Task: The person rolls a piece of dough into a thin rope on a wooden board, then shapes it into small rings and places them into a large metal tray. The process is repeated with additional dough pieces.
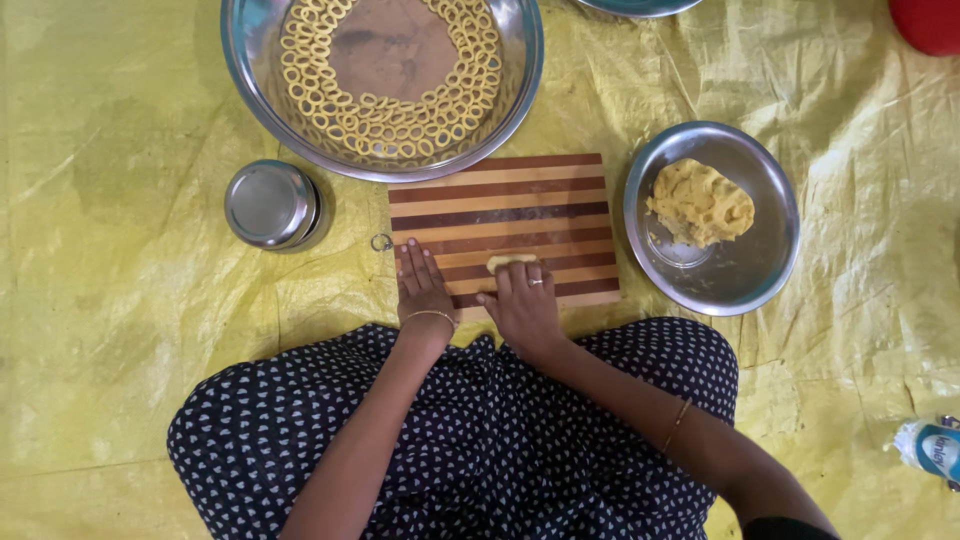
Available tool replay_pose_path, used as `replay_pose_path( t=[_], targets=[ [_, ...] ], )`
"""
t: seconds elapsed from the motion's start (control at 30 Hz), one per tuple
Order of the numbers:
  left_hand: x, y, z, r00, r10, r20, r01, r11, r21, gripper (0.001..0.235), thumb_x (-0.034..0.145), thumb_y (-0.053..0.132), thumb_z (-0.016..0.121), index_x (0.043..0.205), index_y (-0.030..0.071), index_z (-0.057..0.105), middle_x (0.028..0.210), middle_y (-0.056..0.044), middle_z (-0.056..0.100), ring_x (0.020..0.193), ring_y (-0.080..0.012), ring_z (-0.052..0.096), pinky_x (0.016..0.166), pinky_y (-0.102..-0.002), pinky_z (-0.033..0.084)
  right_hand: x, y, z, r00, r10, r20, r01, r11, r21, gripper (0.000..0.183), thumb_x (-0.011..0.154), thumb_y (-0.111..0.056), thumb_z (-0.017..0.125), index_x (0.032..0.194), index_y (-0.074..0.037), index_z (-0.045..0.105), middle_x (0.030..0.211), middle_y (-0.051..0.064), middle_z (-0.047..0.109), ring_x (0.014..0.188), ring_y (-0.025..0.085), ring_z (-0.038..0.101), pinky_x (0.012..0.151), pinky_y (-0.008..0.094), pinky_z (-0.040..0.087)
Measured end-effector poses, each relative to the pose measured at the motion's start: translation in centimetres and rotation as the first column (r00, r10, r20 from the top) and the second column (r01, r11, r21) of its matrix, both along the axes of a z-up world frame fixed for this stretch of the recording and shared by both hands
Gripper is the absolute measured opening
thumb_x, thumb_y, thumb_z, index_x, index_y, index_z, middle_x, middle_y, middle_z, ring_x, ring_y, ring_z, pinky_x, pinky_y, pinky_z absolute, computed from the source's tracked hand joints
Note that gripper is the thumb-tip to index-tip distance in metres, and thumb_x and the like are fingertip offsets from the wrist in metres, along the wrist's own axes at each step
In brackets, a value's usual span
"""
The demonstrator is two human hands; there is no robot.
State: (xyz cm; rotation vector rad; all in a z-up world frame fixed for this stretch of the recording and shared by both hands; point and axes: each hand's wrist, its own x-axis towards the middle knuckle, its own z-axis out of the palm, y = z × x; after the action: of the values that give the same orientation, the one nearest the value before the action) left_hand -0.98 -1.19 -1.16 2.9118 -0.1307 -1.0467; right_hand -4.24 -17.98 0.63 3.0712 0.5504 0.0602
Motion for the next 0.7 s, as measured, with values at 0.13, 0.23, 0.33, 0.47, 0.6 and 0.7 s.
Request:
replay_pose_path(
  t=[0.13,0.23,0.33,0.47,0.6,0.7],
  targets=[
    [-0.1,-0.1,0.0,0.998,-0.041,0.044,0.040,0.999,0.029,0.087,0.104,0.028,0.043,0.155,-0.015,-0.012,0.162,-0.036,-0.025,0.151,-0.0476,-0.021,0.126,-0.048,0.005,4.8,1.1,-0.6,0.971,-0.228,0.073,0.218,0.968,0.122,0.047,0.107,-0.045,0.042,0.116,-0.002,0.060,0.119,0.022,0.056,0.110,0.037,0.053,0.103,0.062,0.040],
    [0.1,0.0,0.3,0.998,-0.054,0.016,0.054,0.998,0.042,0.088,0.104,0.031,0.042,0.155,-0.015,-0.012,0.163,-0.035,-0.024,0.152,-0.0467,-0.021,0.126,-0.047,0.005,11.0,1.3,-1.3,0.935,-0.354,0.008,0.347,0.922,0.171,0.042,0.108,-0.036,0.043,0.116,0.001,0.059,0.121,0.024,0.054,0.116,0.039,0.050,0.102,0.061,0.039],
    [-0.1,0.2,0.7,0.998,-0.066,0.004,0.066,0.996,0.061,0.089,0.104,0.033,0.042,0.156,-0.014,-0.012,0.164,-0.034,-0.024,0.152,-0.0460,-0.021,0.127,-0.046,0.005,18.0,-0.7,-0.9,0.843,-0.536,0.052,0.497,0.812,0.307,0.049,0.106,-0.036,0.043,0.130,0.006,0.052,0.140,0.031,0.043,0.128,0.045,0.042,0.107,0.059,0.035],
    [0.0,-0.1,0.9,0.999,-0.027,-0.025,0.028,0.999,0.044,0.090,0.104,0.038,0.041,0.156,-0.012,-0.014,0.164,-0.031,-0.025,0.153,-0.0435,-0.022,0.128,-0.046,0.003,21.6,-2.4,-0.4,0.780,-0.604,0.164,0.534,0.779,0.328,0.056,0.106,-0.038,0.042,0.143,0.006,0.041,0.158,0.031,0.025,0.148,0.047,0.021,0.123,0.058,0.020],
    [0.1,-0.1,0.9,0.995,-0.094,0.020,0.090,0.987,0.133,0.089,0.104,0.030,0.043,0.156,-0.014,-0.014,0.163,-0.035,-0.025,0.151,-0.0488,-0.021,0.124,-0.048,0.004,16.7,-0.1,-1.1,0.850,-0.504,0.154,0.446,0.843,0.302,0.070,0.110,-0.045,0.032,0.156,0.008,0.024,0.168,0.028,0.007,0.157,0.040,0.006,0.128,0.055,0.012],
    [0.4,-0.2,1.4,0.997,-0.046,-0.065,0.051,0.996,0.080,0.093,0.103,0.037,0.043,0.158,-0.011,-0.015,0.165,-0.031,-0.026,0.153,-0.0432,-0.023,0.126,-0.046,0.002,9.1,2.8,-1.1,0.945,-0.324,0.052,0.319,0.944,0.083,0.074,0.111,-0.049,0.021,0.158,0.008,0.014,0.170,0.027,0.001,0.159,0.038,0.002,0.128,0.056,0.010]
  ],
)
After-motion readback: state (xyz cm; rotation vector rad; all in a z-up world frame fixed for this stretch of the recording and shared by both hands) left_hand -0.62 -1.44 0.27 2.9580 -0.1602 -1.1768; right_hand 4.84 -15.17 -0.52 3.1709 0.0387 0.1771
